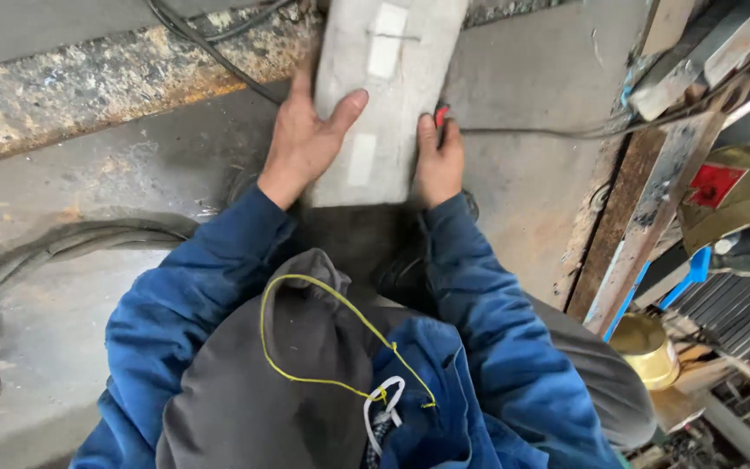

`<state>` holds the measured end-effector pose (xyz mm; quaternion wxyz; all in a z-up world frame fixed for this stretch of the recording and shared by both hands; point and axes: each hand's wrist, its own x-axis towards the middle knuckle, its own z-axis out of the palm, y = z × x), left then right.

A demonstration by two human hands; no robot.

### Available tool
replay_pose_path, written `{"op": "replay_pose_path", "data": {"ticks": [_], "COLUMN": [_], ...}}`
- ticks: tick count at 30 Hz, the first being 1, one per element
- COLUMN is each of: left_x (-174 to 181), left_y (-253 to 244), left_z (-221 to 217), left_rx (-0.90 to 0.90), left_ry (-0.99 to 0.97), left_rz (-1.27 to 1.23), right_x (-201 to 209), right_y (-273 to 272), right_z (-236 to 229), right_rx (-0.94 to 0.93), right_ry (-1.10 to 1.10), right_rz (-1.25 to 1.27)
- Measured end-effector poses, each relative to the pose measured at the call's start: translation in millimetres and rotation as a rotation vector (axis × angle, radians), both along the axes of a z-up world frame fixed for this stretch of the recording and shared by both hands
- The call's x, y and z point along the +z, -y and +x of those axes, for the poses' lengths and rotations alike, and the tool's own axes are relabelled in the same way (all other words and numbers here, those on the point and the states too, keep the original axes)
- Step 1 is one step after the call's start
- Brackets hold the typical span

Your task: The person sits on the floor holding a wooden block with a white plastic strip attached. They cut and bend wire with pliers, fit the wire to the block, and file or scrape the wood and plastic surfaces while repeatedly repositioning the assembly on their lap.

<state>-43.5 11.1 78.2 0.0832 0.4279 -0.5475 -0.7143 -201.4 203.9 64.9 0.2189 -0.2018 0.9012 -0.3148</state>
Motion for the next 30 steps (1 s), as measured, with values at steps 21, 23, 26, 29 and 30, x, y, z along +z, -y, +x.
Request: {"op": "replay_pose_path", "data": {"ticks": [21, 23, 26, 29, 30], "left_x": [-37, -35, -31, -26, -25], "left_y": [25, 25, 26, 27, 27], "left_z": [-46, -49, -52, -53, -54], "left_rx": [-0.01, -0.026, -0.018, -0.077, -0.075], "left_ry": [-0.066, -0.069, -0.022, 0.055, 0.038], "left_rz": [-0.227, -0.175, -0.154, -0.193, -0.189], "right_x": [-1, 3, 15, 18, 11], "right_y": [86, 88, 101, 101, 97], "right_z": [-101, -105, -105, -104, -106], "right_rx": [0.355, 0.402, 0.385, 0.368, 0.395], "right_ry": [0.372, 0.376, 0.499, 0.545, 0.499], "right_rz": [-0.023, 0.04, 0.164, 0.226, 0.248]}}
